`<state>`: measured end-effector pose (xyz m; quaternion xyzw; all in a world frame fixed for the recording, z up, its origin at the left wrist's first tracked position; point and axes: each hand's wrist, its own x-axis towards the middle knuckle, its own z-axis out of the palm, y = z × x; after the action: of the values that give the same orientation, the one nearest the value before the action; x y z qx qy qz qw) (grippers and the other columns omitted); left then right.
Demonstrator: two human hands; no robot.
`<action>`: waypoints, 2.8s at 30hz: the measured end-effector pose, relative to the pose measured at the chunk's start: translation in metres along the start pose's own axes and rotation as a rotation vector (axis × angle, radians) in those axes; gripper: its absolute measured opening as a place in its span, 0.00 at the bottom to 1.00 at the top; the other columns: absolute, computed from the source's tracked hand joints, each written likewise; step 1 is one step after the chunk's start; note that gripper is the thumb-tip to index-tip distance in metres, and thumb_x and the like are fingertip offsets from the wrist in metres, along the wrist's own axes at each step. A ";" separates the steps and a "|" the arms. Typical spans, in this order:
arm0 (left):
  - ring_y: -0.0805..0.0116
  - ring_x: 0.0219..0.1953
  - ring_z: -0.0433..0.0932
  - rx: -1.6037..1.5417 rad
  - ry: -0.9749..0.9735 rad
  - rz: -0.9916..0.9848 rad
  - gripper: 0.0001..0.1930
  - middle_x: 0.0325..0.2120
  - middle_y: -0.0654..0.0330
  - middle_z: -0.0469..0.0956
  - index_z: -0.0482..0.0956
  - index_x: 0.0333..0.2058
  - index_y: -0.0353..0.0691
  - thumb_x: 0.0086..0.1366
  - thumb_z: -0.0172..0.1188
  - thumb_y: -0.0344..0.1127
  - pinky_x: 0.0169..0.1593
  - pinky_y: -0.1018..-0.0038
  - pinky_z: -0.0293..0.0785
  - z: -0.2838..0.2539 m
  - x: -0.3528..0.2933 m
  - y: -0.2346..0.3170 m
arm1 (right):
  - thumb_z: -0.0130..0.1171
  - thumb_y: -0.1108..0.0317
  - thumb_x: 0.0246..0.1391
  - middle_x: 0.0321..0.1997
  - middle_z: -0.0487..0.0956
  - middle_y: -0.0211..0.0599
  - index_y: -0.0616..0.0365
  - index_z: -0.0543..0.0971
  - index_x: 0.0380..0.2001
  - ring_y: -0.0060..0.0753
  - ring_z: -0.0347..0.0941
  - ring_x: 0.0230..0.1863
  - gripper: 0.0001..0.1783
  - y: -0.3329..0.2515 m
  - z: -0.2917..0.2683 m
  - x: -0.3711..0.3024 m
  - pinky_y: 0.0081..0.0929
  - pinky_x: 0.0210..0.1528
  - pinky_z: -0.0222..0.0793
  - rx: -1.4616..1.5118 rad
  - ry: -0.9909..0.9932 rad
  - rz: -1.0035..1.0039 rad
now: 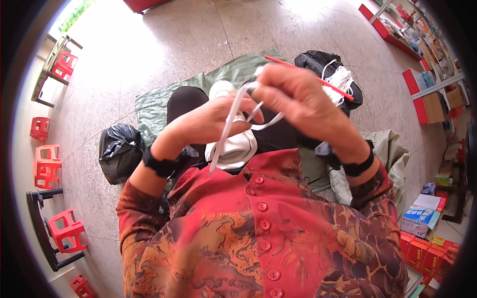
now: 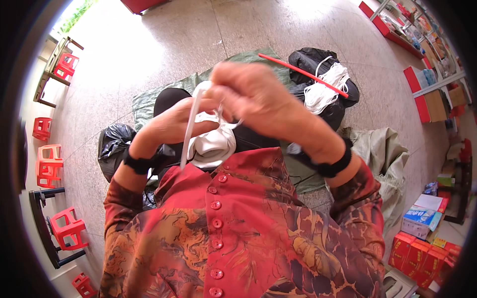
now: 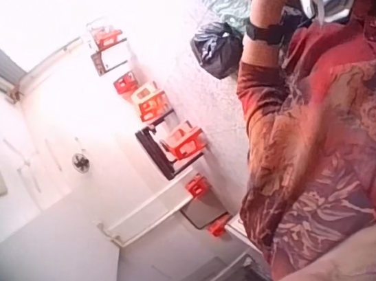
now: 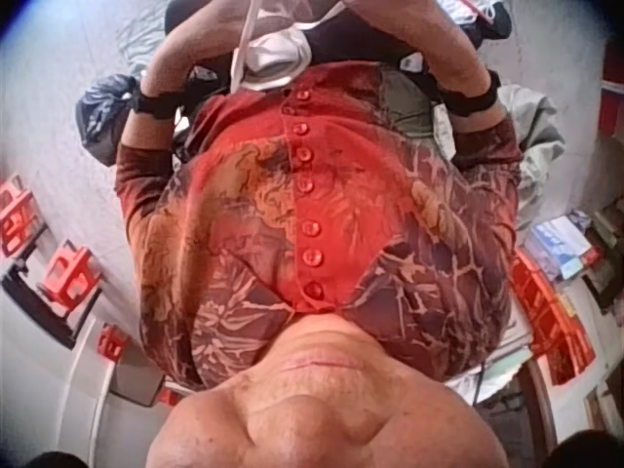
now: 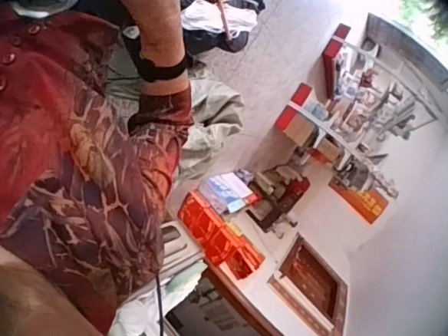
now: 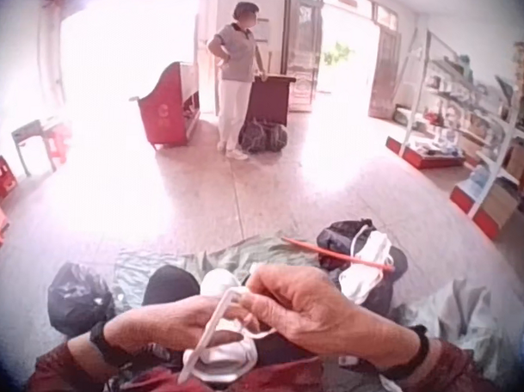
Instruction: Lacing a white shoe or boot component while sitting on the floor.
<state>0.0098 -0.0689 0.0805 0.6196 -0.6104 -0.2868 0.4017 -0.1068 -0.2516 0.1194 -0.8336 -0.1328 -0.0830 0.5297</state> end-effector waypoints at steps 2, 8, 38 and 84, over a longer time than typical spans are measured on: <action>0.74 0.32 0.73 -0.271 0.081 -0.146 0.12 0.26 0.63 0.74 0.77 0.32 0.33 0.69 0.52 0.37 0.39 0.75 0.70 0.003 -0.014 0.003 | 0.52 0.68 0.64 0.24 0.65 0.18 0.59 0.74 0.33 0.10 0.58 0.26 0.07 0.016 -0.019 -0.006 0.15 0.26 0.56 -0.140 0.090 0.004; 0.80 0.20 0.54 -0.566 0.508 -0.286 0.19 0.17 0.71 0.56 0.64 0.22 0.41 0.74 0.43 0.39 0.25 0.80 0.55 0.008 -0.070 -0.016 | 0.47 0.66 0.66 0.24 0.66 0.19 0.57 0.77 0.37 0.12 0.58 0.26 0.10 0.039 -0.070 -0.052 0.15 0.28 0.58 -0.311 0.475 0.241; 0.67 0.33 0.81 0.244 0.614 -0.419 0.06 0.30 0.55 0.82 0.81 0.35 0.33 0.62 0.58 0.26 0.41 0.76 0.74 0.057 -0.093 -0.037 | 0.54 0.70 0.49 0.27 0.78 0.46 0.58 0.77 0.27 0.50 0.76 0.33 0.05 0.099 0.058 -0.044 0.42 0.34 0.71 -0.538 -0.113 -0.009; 0.51 0.25 0.74 0.767 0.663 -0.224 0.09 0.25 0.48 0.72 0.71 0.36 0.34 0.54 0.55 0.25 0.28 0.59 0.70 0.081 -0.088 -0.062 | 0.54 0.74 0.53 0.31 0.74 0.51 0.63 0.73 0.27 0.56 0.71 0.34 0.03 0.102 0.099 -0.052 0.44 0.37 0.67 -0.302 0.285 -0.064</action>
<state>-0.0340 0.0020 -0.0250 0.8414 -0.4414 0.1280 0.2845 -0.1252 -0.2099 -0.0252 -0.8787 -0.0690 -0.2356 0.4094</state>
